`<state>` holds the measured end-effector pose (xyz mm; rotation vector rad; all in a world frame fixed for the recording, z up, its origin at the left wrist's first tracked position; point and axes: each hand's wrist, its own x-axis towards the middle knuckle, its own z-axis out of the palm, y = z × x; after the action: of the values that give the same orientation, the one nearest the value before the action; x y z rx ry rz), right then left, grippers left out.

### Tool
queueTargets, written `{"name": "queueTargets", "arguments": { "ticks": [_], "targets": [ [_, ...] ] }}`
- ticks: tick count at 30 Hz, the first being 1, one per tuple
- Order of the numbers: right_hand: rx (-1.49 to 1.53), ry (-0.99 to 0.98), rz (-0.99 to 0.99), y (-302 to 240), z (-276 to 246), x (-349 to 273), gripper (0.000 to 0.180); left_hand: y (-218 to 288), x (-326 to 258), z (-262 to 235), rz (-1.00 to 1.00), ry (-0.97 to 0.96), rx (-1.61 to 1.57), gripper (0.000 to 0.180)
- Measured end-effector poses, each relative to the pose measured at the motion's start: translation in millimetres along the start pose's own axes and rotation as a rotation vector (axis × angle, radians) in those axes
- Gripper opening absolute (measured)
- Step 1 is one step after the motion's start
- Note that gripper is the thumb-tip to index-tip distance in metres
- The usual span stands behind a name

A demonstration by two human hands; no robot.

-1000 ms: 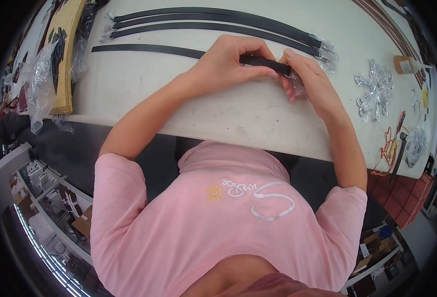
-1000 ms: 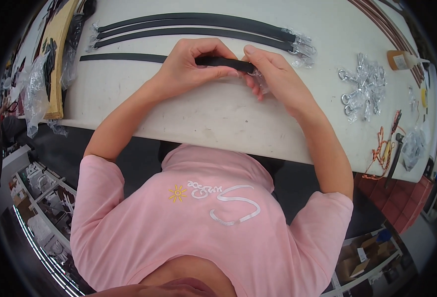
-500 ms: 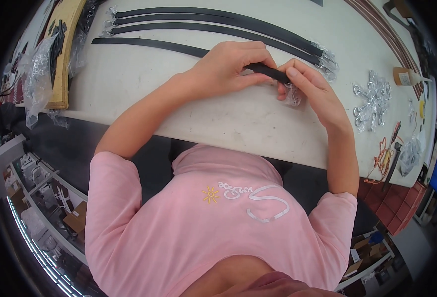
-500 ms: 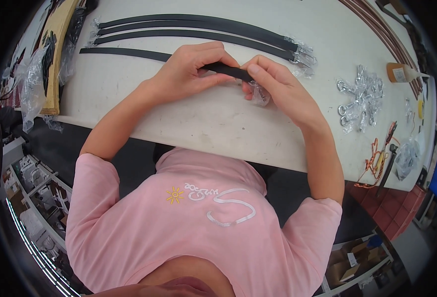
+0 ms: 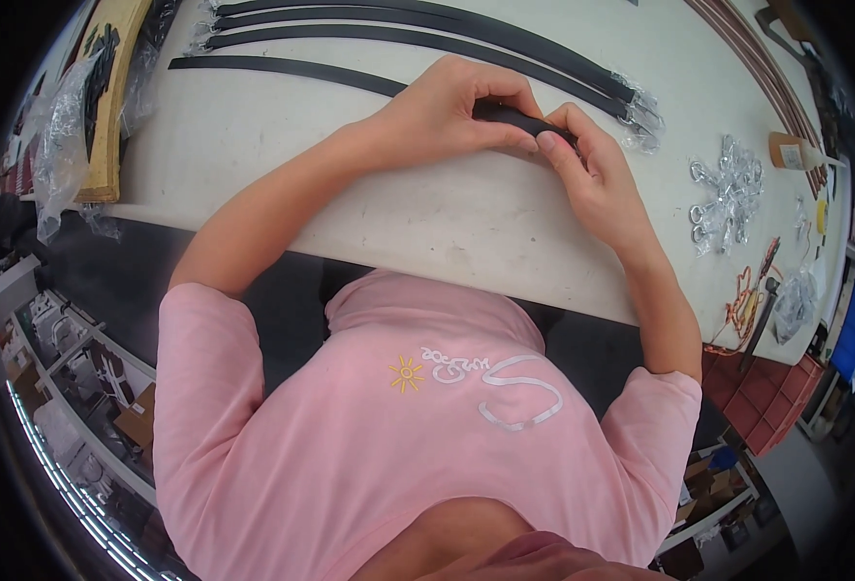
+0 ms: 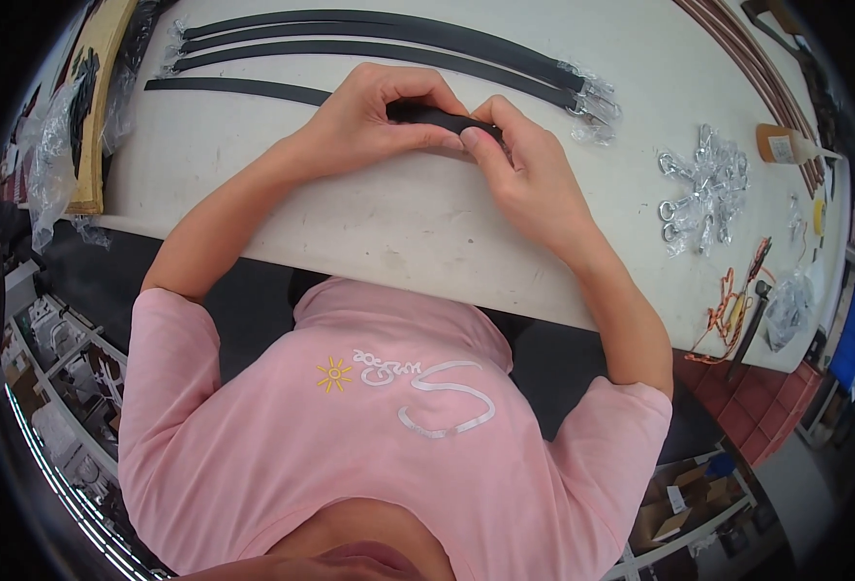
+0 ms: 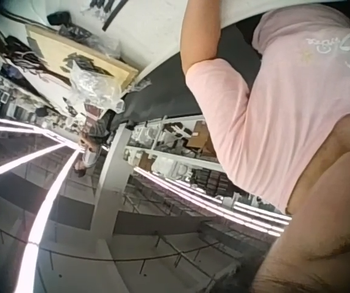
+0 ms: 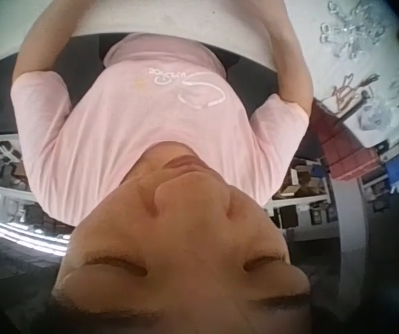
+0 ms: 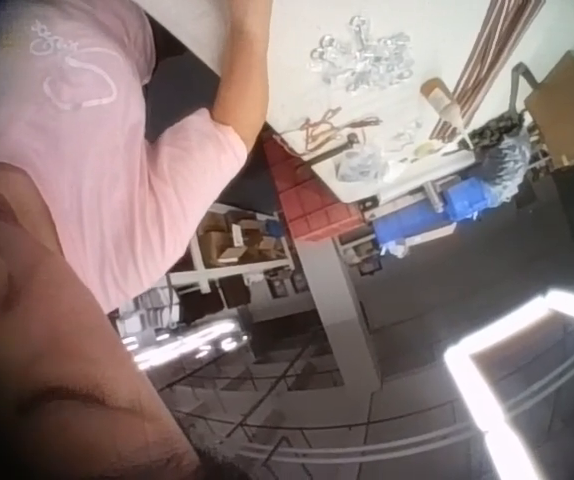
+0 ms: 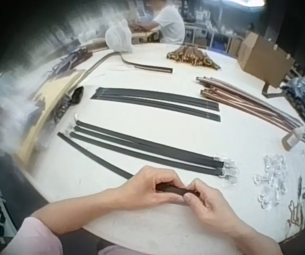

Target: Attaching metal buckles to black leather straps.

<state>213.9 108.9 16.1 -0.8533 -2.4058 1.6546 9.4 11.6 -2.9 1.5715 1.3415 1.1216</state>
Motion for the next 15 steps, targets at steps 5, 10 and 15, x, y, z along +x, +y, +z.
{"name": "queueTargets", "arguments": {
  "ticks": [5,10,15],
  "targets": [
    [0.227,0.084,0.018,-3,6,8,0.023,4,0,2,0.049,0.062,0.016,0.020],
    [0.270,0.003,0.134,-12,3,10,0.028,9,-7,0,-0.109,0.051,-0.114,0.019],
    [0.501,-0.133,0.209,-15,-19,7,0.035,4,-6,-2,0.105,0.069,0.046,0.020]
  ]
}}
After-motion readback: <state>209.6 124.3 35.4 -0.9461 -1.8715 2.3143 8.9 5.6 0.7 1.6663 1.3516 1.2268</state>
